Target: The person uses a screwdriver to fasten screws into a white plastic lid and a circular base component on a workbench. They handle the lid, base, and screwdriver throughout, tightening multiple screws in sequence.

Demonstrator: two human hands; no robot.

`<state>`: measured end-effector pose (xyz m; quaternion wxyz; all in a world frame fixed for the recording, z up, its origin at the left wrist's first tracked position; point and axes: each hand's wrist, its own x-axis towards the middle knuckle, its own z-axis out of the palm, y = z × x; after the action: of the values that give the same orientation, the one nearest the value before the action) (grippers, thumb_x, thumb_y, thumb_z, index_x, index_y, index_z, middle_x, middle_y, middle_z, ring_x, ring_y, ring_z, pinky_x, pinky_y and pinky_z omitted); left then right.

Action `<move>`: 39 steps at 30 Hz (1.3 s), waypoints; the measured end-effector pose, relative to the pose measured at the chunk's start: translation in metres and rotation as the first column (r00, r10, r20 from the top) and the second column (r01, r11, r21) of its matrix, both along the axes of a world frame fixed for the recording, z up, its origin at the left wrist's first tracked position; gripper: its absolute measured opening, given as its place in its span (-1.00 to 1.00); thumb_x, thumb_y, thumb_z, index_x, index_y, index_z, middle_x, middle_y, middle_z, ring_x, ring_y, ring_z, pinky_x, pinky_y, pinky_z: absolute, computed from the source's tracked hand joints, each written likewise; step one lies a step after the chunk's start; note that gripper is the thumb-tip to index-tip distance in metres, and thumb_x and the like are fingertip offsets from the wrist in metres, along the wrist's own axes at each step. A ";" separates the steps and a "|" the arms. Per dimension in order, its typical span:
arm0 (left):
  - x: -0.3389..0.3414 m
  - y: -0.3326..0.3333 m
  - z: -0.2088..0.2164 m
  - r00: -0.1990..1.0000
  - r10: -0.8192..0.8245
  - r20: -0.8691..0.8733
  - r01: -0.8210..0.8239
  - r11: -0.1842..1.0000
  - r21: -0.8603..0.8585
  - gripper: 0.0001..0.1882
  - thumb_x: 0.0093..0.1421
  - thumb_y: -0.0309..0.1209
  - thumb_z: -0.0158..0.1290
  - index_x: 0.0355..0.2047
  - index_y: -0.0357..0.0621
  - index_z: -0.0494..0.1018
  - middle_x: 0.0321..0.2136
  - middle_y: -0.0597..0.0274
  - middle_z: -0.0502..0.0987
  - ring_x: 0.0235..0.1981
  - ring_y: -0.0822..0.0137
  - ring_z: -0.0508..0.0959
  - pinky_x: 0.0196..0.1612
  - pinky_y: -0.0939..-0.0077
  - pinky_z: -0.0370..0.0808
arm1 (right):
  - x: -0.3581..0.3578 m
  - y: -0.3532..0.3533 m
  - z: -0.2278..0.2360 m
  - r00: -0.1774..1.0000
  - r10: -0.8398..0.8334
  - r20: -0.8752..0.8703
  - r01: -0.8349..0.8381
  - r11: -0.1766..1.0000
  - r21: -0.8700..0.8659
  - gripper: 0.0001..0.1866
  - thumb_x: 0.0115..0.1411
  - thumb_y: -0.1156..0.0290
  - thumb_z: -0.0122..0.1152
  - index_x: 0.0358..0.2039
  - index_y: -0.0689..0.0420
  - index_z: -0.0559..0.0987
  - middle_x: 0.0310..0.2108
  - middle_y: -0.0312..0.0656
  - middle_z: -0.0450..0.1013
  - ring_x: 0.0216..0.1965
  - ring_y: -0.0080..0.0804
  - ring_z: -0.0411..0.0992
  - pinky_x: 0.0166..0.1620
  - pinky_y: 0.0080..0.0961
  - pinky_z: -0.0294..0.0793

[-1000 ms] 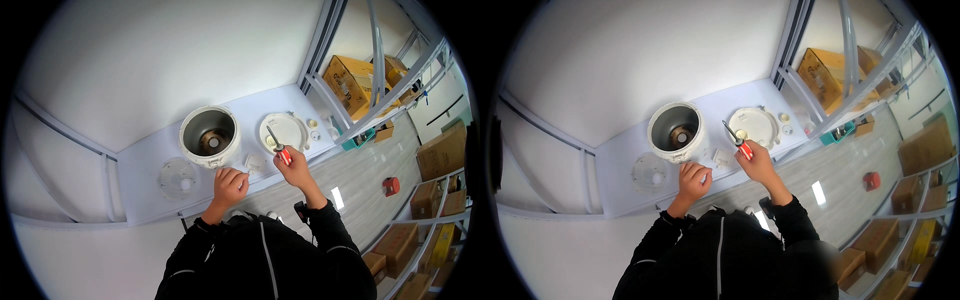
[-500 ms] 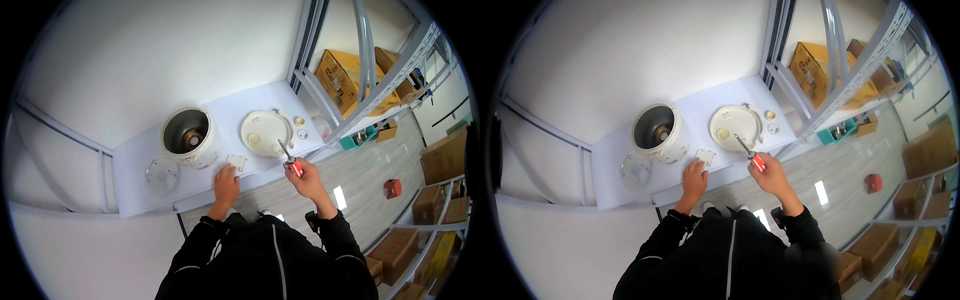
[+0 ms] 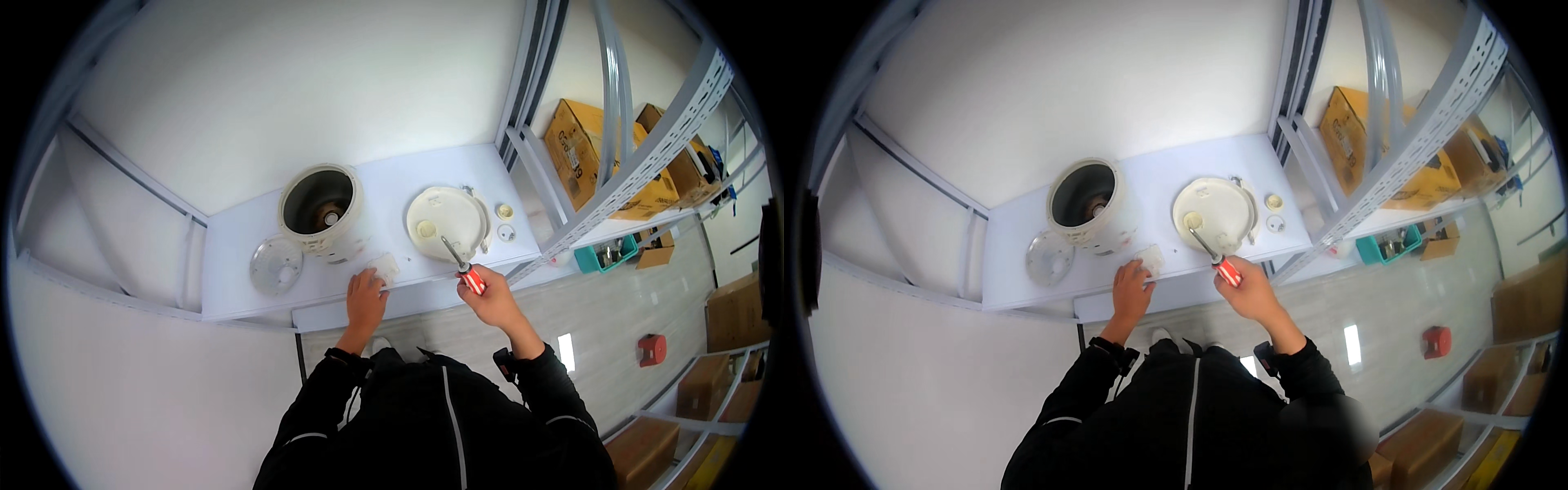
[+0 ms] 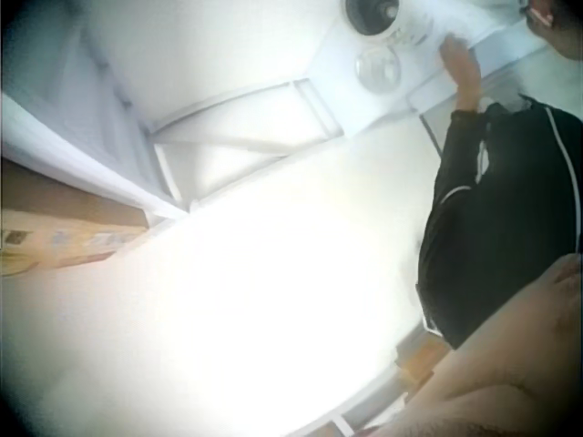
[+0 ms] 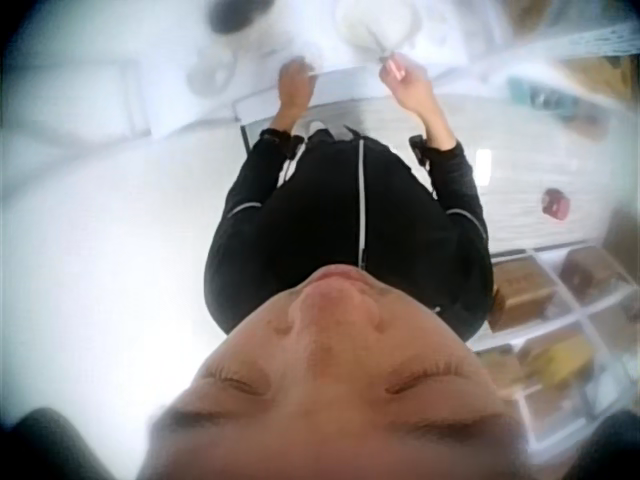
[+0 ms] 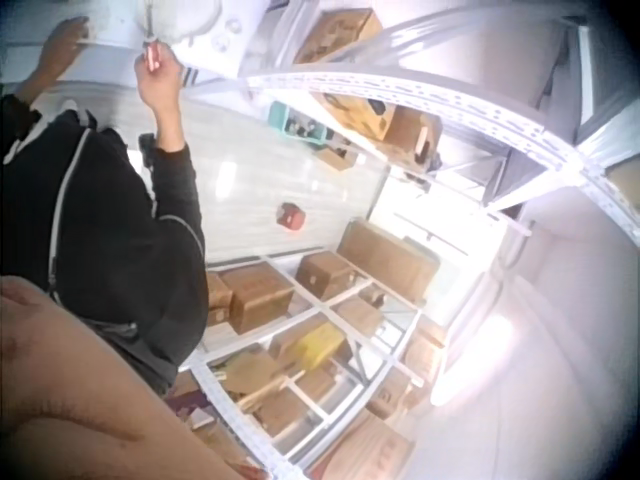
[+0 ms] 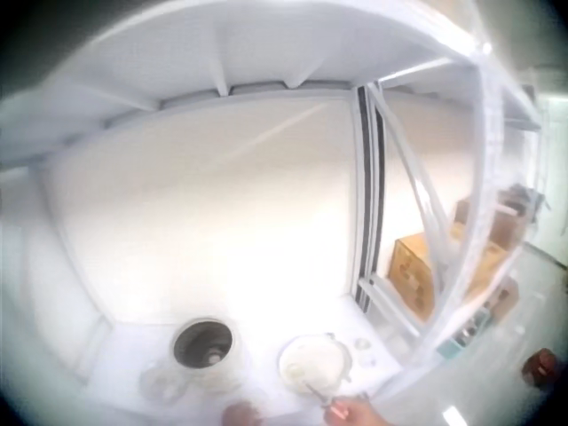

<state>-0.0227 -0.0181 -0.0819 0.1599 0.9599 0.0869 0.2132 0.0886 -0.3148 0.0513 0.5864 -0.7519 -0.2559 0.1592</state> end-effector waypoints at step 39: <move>-0.016 0.162 0.147 0.872 -0.400 0.284 0.443 0.890 -0.107 -0.76 0.02 -0.32 0.47 -0.31 -0.06 0.70 -0.27 0.27 0.50 -0.17 0.12 0.48 -0.08 0.21 0.43 | -0.046 0.245 -0.012 0.995 -0.088 0.052 0.089 0.996 -0.010 -0.75 0.19 0.47 0.54 -0.20 0.22 0.62 -0.36 -0.19 0.59 -0.35 -0.44 0.48 -0.22 -0.43 0.50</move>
<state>-0.0387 0.1443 0.0649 0.2928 0.9033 -0.1284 0.2861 0.0421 -0.0693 0.0396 0.5814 -0.7700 -0.2362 0.1151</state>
